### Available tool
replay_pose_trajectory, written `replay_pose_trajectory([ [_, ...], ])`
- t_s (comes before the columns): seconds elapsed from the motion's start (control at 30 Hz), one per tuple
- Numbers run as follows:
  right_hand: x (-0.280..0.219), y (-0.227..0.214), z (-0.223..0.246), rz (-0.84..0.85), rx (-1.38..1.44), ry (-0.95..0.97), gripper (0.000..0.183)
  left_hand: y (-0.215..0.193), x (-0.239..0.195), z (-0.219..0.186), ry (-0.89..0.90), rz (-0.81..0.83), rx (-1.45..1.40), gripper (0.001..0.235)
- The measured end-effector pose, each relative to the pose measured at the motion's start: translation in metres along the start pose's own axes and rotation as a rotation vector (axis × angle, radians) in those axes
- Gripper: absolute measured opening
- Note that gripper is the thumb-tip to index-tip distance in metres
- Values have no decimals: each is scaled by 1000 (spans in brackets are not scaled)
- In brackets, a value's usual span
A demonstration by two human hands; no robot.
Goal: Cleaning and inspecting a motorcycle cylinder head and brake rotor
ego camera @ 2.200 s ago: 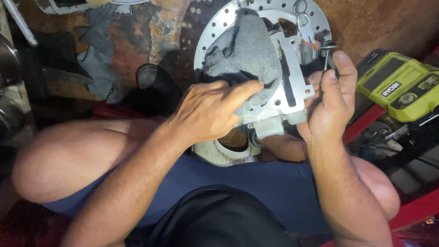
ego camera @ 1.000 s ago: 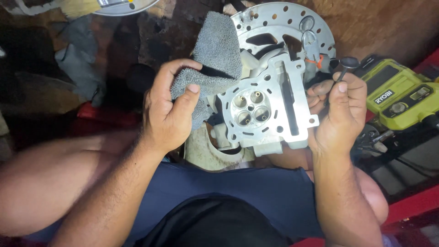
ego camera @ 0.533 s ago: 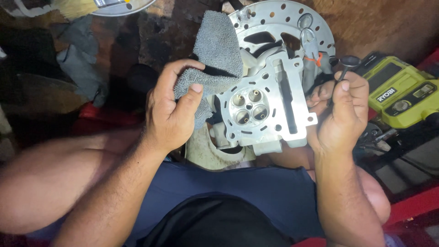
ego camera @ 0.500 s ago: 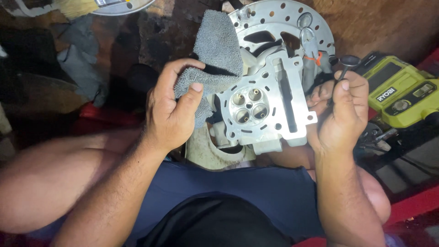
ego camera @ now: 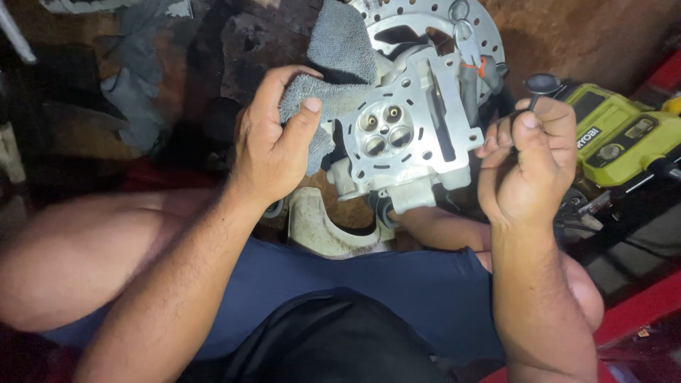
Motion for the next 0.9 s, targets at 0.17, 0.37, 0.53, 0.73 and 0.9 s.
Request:
replay_pose_trajectory([
  [0.17, -14, 0, 8, -9, -113, -117, 15, 2, -4, 3, 52, -12, -54, 30],
  [0.37, -43, 7, 43, 38, -708, -410, 10, 6, -8, 9, 180, -6, -282, 22],
  [0.53, -69, 19, 71, 64, -859, -659, 6, 15, -28, -7, 261, 30, -383, 15],
  [0.73, -96, 23, 81, 92, -775, -807, 3, 20, -51, -14, 318, 101, -432, 15],
  [0.9, -110, 21, 83, 71, -784, -861, 5, 18, -68, -37, 373, 98, -434, 14],
])
Point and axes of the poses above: each hand's wrist, its own x-axis towards the middle knuckle, its own y-axis out of the palm, z = x × y, the point moved 2 cm from there along x, towards the middle knuckle, and after that the axes turned 11 degrees about -x, right-handed, at the moved point
